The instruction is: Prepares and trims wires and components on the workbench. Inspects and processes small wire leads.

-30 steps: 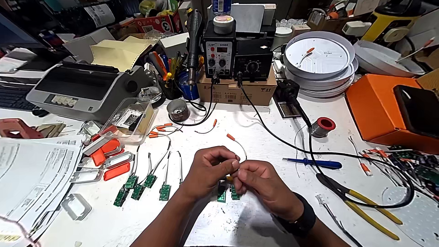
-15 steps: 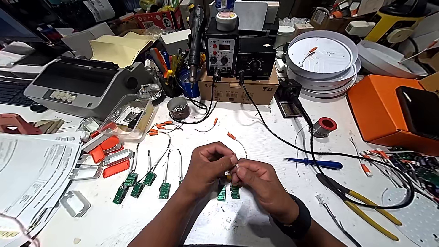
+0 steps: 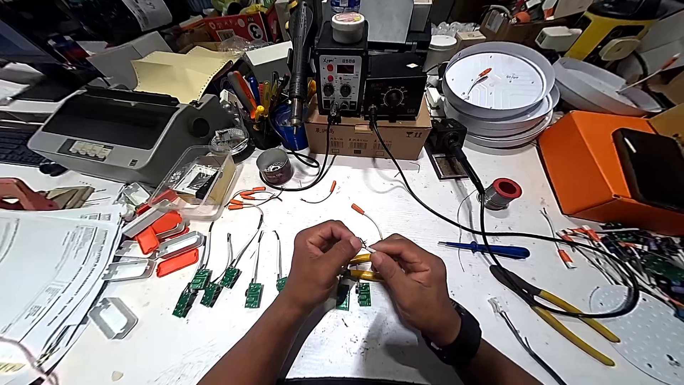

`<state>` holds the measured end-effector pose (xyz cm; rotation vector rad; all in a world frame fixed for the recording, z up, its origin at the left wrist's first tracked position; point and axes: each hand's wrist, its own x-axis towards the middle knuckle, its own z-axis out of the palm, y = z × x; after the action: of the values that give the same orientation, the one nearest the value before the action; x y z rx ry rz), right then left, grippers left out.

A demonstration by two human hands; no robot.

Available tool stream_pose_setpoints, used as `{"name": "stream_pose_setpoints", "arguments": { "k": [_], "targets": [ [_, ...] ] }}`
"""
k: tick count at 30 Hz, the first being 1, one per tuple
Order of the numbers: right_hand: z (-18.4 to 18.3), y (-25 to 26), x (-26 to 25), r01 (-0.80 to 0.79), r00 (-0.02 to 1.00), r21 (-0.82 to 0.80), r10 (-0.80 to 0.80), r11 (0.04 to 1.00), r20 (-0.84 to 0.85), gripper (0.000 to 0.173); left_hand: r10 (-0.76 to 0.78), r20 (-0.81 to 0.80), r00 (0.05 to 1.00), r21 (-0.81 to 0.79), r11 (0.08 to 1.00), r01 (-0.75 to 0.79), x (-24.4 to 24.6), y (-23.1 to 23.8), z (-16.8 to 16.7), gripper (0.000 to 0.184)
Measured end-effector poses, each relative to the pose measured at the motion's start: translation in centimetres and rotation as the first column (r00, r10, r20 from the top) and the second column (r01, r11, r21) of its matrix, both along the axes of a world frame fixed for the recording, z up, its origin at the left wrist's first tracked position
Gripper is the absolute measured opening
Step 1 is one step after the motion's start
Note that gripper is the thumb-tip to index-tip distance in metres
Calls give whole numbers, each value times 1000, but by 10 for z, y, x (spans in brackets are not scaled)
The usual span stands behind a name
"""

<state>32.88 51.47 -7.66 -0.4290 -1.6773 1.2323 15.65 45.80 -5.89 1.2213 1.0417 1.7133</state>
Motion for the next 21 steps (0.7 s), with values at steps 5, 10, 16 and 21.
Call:
{"name": "stream_pose_setpoints", "arguments": {
  "k": [5, 10, 16, 21],
  "targets": [
    [-6, 11, 6, 192, 934, 624, -337, 757, 121, 17, -46, 229, 972, -201, 975, 94, 7, -3, 3, 22],
    [2, 8, 9, 39, 987, 199, -68, 979, 142, 20, -152, 42, 988, -44, 987, 154, -14, -1, 0, 18],
    [4, 12, 11, -76, 993, 40, 73, 996, 92, 20, -96, -95, 991, -104, 991, 87, -15, -1, 9, 21],
    [5, 15, 13, -94, 986, 130, 74, 987, 151, 19, -152, -155, 976, -120, 984, 134, -17, 0, 8, 12]
  ]
}}
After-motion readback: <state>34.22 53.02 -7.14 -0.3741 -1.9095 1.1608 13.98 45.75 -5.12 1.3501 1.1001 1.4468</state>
